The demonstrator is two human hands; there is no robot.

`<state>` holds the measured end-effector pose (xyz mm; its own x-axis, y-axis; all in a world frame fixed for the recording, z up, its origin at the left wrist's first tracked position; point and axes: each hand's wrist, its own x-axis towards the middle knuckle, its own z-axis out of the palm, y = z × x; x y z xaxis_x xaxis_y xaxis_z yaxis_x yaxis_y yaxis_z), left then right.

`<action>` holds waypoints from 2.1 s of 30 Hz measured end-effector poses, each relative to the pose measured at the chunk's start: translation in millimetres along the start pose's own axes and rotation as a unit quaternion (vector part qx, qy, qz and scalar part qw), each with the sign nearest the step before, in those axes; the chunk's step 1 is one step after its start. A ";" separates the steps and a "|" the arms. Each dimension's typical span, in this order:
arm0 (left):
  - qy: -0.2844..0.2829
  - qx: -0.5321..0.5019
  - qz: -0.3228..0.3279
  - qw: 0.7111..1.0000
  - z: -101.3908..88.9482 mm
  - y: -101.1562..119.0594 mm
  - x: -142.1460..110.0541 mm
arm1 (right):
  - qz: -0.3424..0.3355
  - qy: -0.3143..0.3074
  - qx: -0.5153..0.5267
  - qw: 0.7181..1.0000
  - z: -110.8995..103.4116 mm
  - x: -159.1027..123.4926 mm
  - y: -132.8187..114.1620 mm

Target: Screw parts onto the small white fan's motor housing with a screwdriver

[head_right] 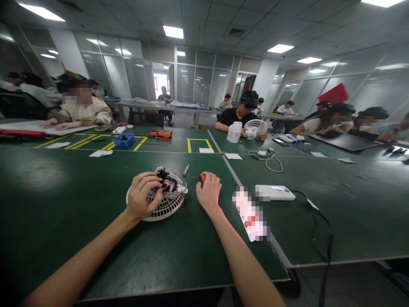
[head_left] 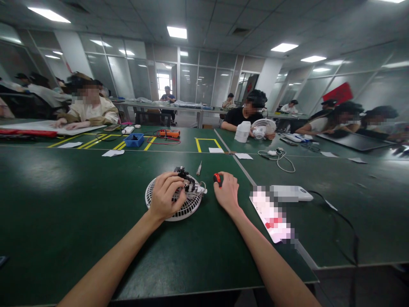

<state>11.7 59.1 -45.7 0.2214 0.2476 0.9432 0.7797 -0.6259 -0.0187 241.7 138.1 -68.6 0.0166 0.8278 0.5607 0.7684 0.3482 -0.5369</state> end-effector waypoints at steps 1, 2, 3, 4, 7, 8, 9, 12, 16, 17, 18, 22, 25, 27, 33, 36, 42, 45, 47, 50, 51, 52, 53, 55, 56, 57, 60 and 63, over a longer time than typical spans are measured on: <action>0.000 -0.003 0.000 1.000 0.2 0.4 0.1 | 0.020 -0.013 -0.029 0.999 1.5 0.9 5.0; -0.001 -0.005 -0.001 1.000 0.4 0.7 0.1 | 0.033 -0.026 -0.051 0.998 3.1 1.5 9.6; -0.001 -0.007 -0.003 1.000 0.7 0.9 0.0 | 0.041 -0.035 -0.069 0.996 4.8 2.0 13.7; -0.001 -0.008 -0.004 1.000 0.9 1.0 -0.2 | 0.047 -0.043 -0.081 0.995 6.5 2.4 17.5; -0.003 -0.010 -0.006 1.000 1.5 1.3 -0.9 | 0.048 -0.056 -0.086 0.994 11.3 3.9 26.8; -0.003 -0.011 -0.006 1.000 1.5 1.4 -1.1 | 0.047 -0.059 -0.075 0.994 12.4 4.5 28.9; -0.003 -0.012 -0.007 1.000 1.6 1.5 -1.3 | 0.049 -0.062 -0.059 0.995 13.0 5.3 30.3; -0.005 -0.012 -0.011 1.000 1.9 1.8 -1.7 | 0.071 -0.067 0.009 0.995 11.6 7.9 28.4; -0.009 -0.012 -0.012 1.000 2.4 1.6 -2.1 | 0.114 -0.041 0.128 0.984 4.0 11.7 12.1; -0.009 -0.011 -0.011 1.000 2.4 1.5 -2.2 | 0.124 -0.038 0.177 0.976 1.4 12.3 6.6; -0.007 -0.011 -0.011 1.000 2.5 1.4 -2.2 | 0.135 -0.040 0.238 0.961 -1.3 12.5 1.1; -0.006 -0.007 -0.011 1.000 2.5 1.2 -2.4 | 0.172 -0.109 0.465 0.862 -13.3 9.9 -17.8; -0.008 -0.006 -0.013 1.000 2.6 1.0 -2.9 | 0.186 -0.147 0.553 0.799 -20.7 6.1 -25.9; -0.009 -0.006 -0.015 1.000 2.8 0.6 -3.0 | 0.184 -0.151 0.586 0.774 -24.0 4.6 -28.4; 0.000 -0.005 -0.028 1.000 2.8 -2.7 -3.1 | 0.204 -0.156 0.642 0.722 -30.6 4.7 -32.3; 0.007 -0.004 -0.034 0.999 1.9 -4.9 -3.3 | 0.217 -0.150 0.662 0.701 -32.2 4.3 -33.7; 0.019 0.002 -0.045 0.999 -0.2 -6.4 -1.1 | 0.235 -0.126 0.681 0.682 -30.8 4.4 -32.5; 0.026 0.007 -0.055 0.998 -0.4 -6.6 -0.5 | 0.250 -0.104 0.692 0.669 -30.8 6.0 -32.0; 0.029 0.009 -0.067 0.997 -0.2 -6.9 -1.2 | 0.263 -0.085 0.697 0.661 -30.8 7.4 -31.7; 0.031 0.012 -0.080 0.996 0.1 -7.5 -2.8 | 0.286 -0.057 0.700 0.652 -30.1 9.5 -31.1; 0.031 0.012 -0.081 0.996 0.0 -7.6 -3.2 | 0.292 -0.048 0.700 0.650 -29.6 10.0 -30.8; 0.030 0.012 -0.081 0.996 -0.1 -7.5 -3.5 | 0.297 -0.040 0.700 0.648 -29.0 10.5 -30.4; 0.029 0.011 -0.081 0.996 -0.3 -7.5 -3.6 | 0.300 -0.033 0.701 0.646 -28.4 10.8 -30.0; 0.025 0.010 -0.082 0.996 -0.7 -7.1 -3.5 | 0.302 -0.023 0.704 0.643 -27.0 11.1 -28.9; 0.024 0.010 -0.082 0.996 -0.9 -6.9 -3.3 | 0.301 -0.020 0.705 0.642 -26.3 11.1 -28.3; 0.023 0.011 -0.082 0.996 -1.0 -6.8 -3.2 | 0.300 -0.017 0.707 0.641 -25.5 11.0 -27.5; 0.021 0.013 -0.077 0.997 -0.7 -6.7 -3.1 | 0.296 -0.018 0.711 0.638 -23.6 10.4 -25.4; 0.020 0.014 -0.070 0.997 0.1 -7.1 -3.3 | 0.292 -0.024 0.712 0.638 -22.7 9.9 -24.9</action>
<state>5.5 62.8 -48.7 0.0861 0.3000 0.9500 0.8178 -0.5659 0.1046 237.3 127.7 -35.4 -0.0114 0.9999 0.0023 -0.7211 -0.0066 -0.6928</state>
